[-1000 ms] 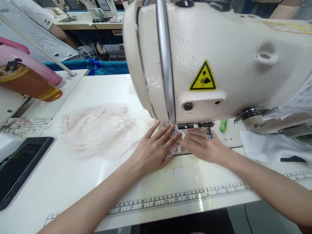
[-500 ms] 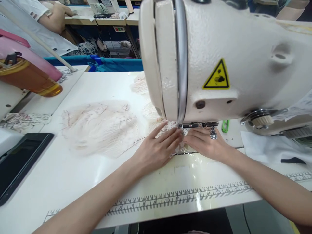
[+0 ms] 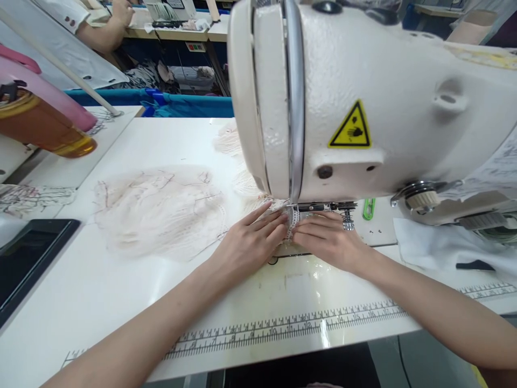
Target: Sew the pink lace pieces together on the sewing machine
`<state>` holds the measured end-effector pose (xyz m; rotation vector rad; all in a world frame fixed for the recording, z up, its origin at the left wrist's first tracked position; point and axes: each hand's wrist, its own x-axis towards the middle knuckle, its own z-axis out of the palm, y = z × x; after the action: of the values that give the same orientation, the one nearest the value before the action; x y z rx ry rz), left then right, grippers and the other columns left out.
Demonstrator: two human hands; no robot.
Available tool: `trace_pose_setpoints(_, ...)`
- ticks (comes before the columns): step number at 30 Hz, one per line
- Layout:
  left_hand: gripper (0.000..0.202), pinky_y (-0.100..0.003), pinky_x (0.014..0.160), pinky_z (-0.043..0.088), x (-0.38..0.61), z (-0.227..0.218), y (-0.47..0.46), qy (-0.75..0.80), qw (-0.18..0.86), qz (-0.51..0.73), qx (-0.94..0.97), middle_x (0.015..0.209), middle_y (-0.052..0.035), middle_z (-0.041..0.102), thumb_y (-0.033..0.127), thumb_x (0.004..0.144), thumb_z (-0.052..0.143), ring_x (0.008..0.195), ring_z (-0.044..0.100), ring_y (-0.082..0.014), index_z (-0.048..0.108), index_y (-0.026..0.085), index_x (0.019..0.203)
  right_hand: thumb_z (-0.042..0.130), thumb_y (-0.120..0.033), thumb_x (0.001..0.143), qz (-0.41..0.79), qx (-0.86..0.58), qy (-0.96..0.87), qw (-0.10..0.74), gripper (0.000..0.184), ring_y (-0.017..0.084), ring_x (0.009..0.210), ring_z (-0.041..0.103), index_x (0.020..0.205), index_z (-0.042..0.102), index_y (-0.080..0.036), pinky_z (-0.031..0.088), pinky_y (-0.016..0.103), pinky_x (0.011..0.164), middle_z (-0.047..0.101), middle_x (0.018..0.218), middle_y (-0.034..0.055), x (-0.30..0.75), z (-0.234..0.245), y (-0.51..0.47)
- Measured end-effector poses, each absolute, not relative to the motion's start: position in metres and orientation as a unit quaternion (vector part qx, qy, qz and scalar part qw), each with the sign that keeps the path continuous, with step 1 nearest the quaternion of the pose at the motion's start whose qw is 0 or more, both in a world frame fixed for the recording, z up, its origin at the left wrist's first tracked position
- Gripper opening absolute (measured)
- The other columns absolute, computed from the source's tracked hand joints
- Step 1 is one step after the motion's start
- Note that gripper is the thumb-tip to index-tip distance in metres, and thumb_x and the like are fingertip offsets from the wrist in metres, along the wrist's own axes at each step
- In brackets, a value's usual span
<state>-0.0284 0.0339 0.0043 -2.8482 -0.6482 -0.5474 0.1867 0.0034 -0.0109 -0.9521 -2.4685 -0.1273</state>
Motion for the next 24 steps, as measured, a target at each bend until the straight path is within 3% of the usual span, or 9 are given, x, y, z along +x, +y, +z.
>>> trace_pose_setpoints(17,0.023,-0.044,0.107,0.043,-0.0244,0.005,0.0316,-0.278,0.083,-0.174,-0.941,0.118,-0.0115,0.067,0.017,0.095,0.04,0.112,0.062,-0.0228,0.061,0.012,0.098,0.048,-0.01,0.09,0.018,-0.381,-0.897,0.223,0.023,0.014,0.086,0.062,0.094,0.067,-0.023,0.05,0.03,0.076,0.069,0.091,0.0011,0.1894,-0.0065,0.0098)
trace_pose_setpoints(24,0.024,-0.046,0.108,0.041,-0.0232,0.0024,0.0305,-0.289,0.093,-0.162,-0.939,0.121,-0.0127,0.065,0.016,0.093,0.041,0.116,0.059,-0.0246,0.06,0.01,0.106,0.046,-0.008,0.09,0.022,-0.381,-0.889,0.255,0.024,0.013,0.093,0.062,0.097,0.065,-0.021,0.05,0.029,0.082,0.069,0.1,0.0019,0.1936,-0.0128,0.0126)
